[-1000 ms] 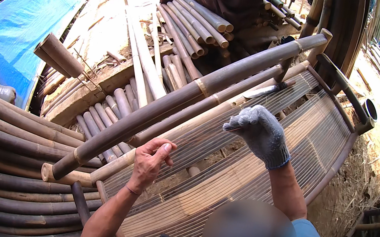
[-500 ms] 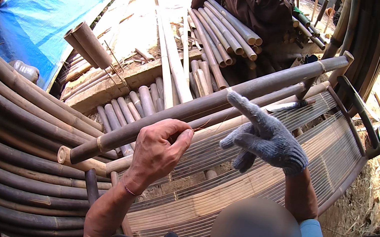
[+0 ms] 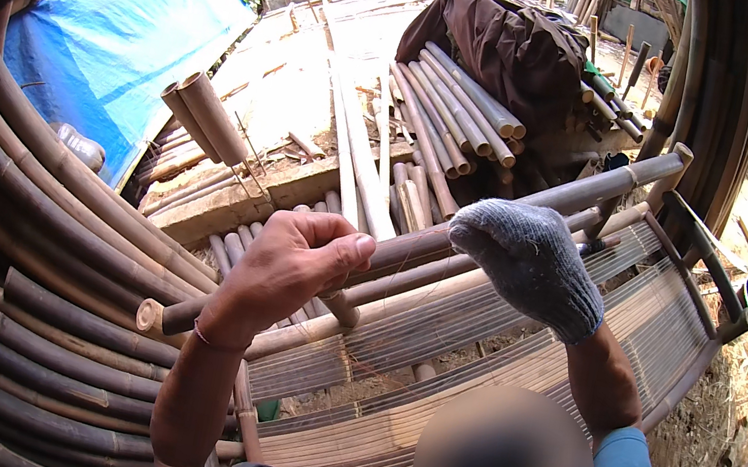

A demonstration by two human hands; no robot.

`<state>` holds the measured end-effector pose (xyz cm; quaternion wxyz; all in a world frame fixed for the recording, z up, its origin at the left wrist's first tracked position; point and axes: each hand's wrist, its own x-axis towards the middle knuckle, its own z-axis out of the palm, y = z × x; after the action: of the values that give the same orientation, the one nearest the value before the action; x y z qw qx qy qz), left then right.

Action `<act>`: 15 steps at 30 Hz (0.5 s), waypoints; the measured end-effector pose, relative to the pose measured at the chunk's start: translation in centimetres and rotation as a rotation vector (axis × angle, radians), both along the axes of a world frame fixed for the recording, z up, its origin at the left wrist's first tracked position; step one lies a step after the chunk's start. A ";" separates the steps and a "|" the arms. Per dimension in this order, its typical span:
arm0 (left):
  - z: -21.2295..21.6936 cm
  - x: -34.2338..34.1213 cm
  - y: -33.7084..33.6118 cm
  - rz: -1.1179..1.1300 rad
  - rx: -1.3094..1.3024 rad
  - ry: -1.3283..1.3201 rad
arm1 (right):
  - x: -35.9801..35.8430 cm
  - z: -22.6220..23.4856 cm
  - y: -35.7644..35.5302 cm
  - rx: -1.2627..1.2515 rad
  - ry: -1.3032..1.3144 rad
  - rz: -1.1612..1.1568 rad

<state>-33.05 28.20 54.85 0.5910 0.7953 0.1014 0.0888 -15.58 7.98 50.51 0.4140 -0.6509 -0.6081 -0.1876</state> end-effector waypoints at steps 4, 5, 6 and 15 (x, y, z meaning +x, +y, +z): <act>1.6 -0.1 -1.5 -0.030 -0.540 -0.152 | -1.3 2.6 -0.4 0.014 -0.103 0.053; 1.5 0.2 -1.6 -0.048 -0.587 -0.215 | -1.7 3.3 -0.3 0.025 -0.091 0.068; 1.9 0.4 -2.3 -0.039 -0.587 -0.209 | -1.9 3.7 -0.1 0.033 -0.076 0.083; 5.0 0.1 -4.0 -0.015 0.051 -0.207 | -2.2 6.1 2.4 0.146 -0.188 0.050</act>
<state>-32.96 24.24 59.88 0.5786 0.7973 0.0317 0.1686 -17.74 10.39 56.58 0.4060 -0.5833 -0.6449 -0.2812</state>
